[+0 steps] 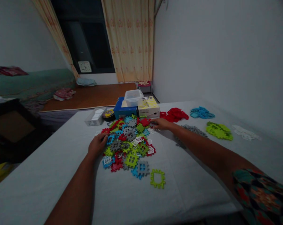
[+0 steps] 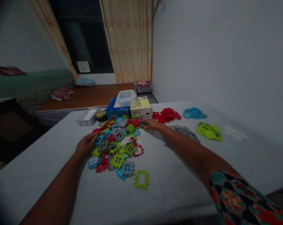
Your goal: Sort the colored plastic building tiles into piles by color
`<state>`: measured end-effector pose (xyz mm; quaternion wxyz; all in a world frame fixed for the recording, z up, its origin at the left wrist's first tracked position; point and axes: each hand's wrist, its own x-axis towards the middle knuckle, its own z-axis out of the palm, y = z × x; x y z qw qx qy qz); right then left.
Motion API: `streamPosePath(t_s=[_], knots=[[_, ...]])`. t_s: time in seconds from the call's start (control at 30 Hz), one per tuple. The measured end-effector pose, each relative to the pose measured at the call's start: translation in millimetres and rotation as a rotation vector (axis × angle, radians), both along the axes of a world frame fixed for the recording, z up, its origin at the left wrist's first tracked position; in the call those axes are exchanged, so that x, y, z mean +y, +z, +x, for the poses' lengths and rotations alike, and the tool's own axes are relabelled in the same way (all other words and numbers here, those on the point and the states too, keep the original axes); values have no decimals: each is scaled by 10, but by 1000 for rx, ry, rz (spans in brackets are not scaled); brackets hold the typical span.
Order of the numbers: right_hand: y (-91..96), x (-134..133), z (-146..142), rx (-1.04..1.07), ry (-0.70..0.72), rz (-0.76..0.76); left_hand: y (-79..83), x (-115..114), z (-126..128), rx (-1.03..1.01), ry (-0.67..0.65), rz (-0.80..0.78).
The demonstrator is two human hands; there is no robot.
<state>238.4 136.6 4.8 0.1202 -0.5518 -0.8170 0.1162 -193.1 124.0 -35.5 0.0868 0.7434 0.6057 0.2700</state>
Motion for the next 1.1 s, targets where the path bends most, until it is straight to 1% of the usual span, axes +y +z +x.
streamPosePath(t_s=[0.07, 0.13, 0.2, 0.23, 0.33, 0.4, 0.47, 0.53, 0.6, 0.63, 0.7, 0.77, 0.9, 0.93, 1.0, 1.07, 1.1], knots=[[15, -127, 28, 96, 0, -17, -6, 8, -1, 1, 0, -8], [70, -265, 72, 167, 17, -25, -7, 13, -3, 15, 2, -17], [176, -415, 157, 225, 33, 13, -8, 20, -8, 22, 1, -18], [243, -495, 225, 266, 19, 50, -13, 27, -12, 19, 0, -16], [440, -762, 563, 384, -95, 180, -47, 65, -40, 9, -10, -9], [508, -956, 879, 423, -201, 238, -84, 101, -69, 20, -3, -2], [489, -1143, 1204, 424, -311, 268, -119, 137, -99, 32, 9, 5], [394, -1303, 1472, 409, -405, 267, -142, 161, -122, 28, 7, 9], [268, -1419, 1641, 399, -444, 249, -149, 168, -133, 18, 2, 7], [209, -1459, 1690, 401, -439, 234, -147, 166, -134, 13, 1, 4], [118, -1509, 1741, 405, -398, 199, -136, 155, -132, 8, 5, -5], [71, -1532, 1769, 404, -363, 165, -125, 145, -131, 10, 6, -11], [73, -1550, 1819, 385, -350, 127, -131, 154, -149, 33, -1, -2], [89, -1549, 1812, 394, -364, 142, -136, 161, -153, 33, -6, 3], [135, -1530, 1735, 445, -421, 229, -145, 170, -156, 27, -11, 13], [198, -1485, 1548, 506, -470, 347, -143, 167, -145, 21, -9, 19], [231, -1452, 1413, 523, -464, 385, -137, 160, -135, 22, -7, 16]])
